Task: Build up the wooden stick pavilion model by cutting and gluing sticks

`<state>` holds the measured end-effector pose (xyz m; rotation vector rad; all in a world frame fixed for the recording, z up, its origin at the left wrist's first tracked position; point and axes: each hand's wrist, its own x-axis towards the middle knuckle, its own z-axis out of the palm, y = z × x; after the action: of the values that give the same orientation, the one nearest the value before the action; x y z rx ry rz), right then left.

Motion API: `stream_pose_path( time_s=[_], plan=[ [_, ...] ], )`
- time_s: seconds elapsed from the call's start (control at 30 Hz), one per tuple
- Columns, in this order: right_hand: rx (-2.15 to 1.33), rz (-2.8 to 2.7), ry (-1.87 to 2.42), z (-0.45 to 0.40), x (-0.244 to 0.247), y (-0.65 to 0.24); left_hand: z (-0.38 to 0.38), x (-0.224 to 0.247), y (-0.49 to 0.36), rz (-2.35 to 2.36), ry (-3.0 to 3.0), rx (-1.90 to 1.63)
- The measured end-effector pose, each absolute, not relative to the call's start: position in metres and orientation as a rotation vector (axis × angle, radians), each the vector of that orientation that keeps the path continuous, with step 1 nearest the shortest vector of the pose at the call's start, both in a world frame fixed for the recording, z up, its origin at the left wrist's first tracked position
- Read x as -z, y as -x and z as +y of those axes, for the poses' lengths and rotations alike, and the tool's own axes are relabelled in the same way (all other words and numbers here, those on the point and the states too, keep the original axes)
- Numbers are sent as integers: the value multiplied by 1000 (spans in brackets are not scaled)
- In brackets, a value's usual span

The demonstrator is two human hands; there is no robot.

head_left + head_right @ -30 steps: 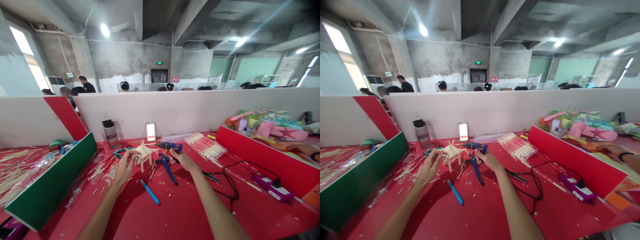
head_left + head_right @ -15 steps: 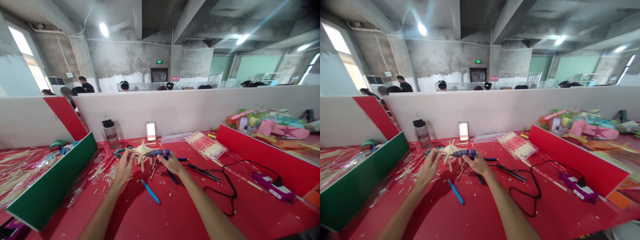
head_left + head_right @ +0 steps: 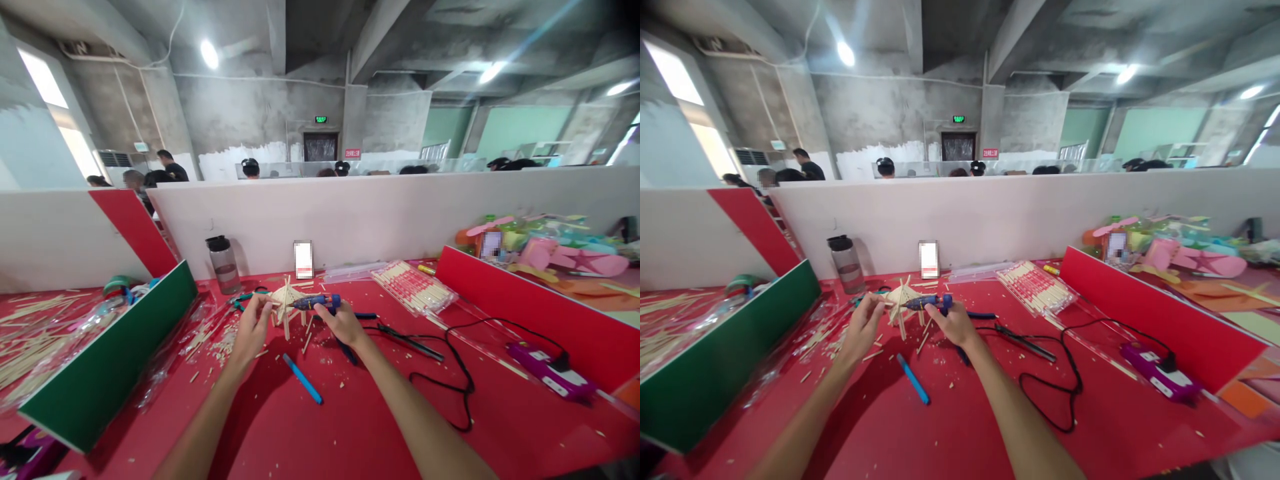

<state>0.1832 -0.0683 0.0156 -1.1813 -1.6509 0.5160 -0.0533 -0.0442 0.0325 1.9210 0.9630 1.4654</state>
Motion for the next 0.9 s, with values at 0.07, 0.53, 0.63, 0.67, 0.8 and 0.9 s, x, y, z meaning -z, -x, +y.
stream_pose_path(
  time_s=[0.07, 0.53, 0.63, 0.67, 0.8, 0.9],
  plan=[
    [-508, -1635, 1188, -68, -15, -183, -44, -32, 53, 966, -1915, -1458],
    [-657, -1627, 1136, -68, -13, -185, -45, -33, 53, 994, -1943, -1458],
    [-708, -1640, 1090, -69, -14, -187, -45, -35, 52, 980, -1942, -1458],
    [-720, -1637, 1083, -69, -14, -187, -45, -35, 52, 976, -1941, -1458],
    [-699, -1638, 1086, -68, -13, -189, -43, -34, 53, 976, -1931, -1455],
    [-656, -1636, 1092, -68, -14, -189, -42, -32, 54, 970, -1921, -1459]
  ],
)
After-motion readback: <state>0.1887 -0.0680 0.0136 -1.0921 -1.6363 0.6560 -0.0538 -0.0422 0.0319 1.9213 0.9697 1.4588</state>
